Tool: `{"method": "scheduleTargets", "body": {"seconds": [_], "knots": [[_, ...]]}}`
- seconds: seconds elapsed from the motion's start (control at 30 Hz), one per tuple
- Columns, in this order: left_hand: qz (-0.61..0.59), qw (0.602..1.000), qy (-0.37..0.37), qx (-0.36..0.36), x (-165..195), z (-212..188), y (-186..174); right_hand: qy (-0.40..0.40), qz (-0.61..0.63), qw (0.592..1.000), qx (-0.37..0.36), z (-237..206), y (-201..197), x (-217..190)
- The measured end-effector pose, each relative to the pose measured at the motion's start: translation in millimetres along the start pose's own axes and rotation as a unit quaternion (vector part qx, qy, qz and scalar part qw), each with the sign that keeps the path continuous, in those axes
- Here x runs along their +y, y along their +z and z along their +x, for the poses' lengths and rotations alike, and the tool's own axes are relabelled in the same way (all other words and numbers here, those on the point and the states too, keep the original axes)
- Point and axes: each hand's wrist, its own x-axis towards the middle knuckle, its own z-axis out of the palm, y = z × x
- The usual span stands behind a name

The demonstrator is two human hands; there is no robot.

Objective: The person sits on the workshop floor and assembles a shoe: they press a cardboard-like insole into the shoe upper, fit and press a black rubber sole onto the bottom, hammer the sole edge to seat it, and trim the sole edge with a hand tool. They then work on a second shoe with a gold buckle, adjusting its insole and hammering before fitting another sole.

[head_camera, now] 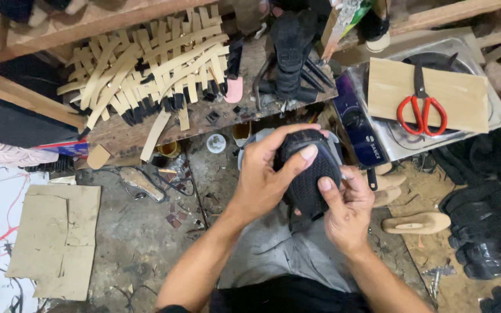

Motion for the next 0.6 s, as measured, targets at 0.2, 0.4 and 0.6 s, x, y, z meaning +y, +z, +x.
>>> {"method": "scheduleTargets", "body": {"seconds": [0.2,0.4,0.6], "knots": [[-0.028,0.999,0.009,0.024,-6.7,36.4,-4.8,0.029,-0.026,0.999,0.008,40.4,19.6,-8.8],[-0.059,0.998,0.009,0.012,-6.8,37.5,-5.3,0.023,-0.03,0.999,0.014,41.1,14.4,-11.3],[-0.023,0.999,0.027,-0.003,0.8,50.4,-5.8,0.007,-0.045,0.999,0.004,56.5,11.2,-10.2]]}}
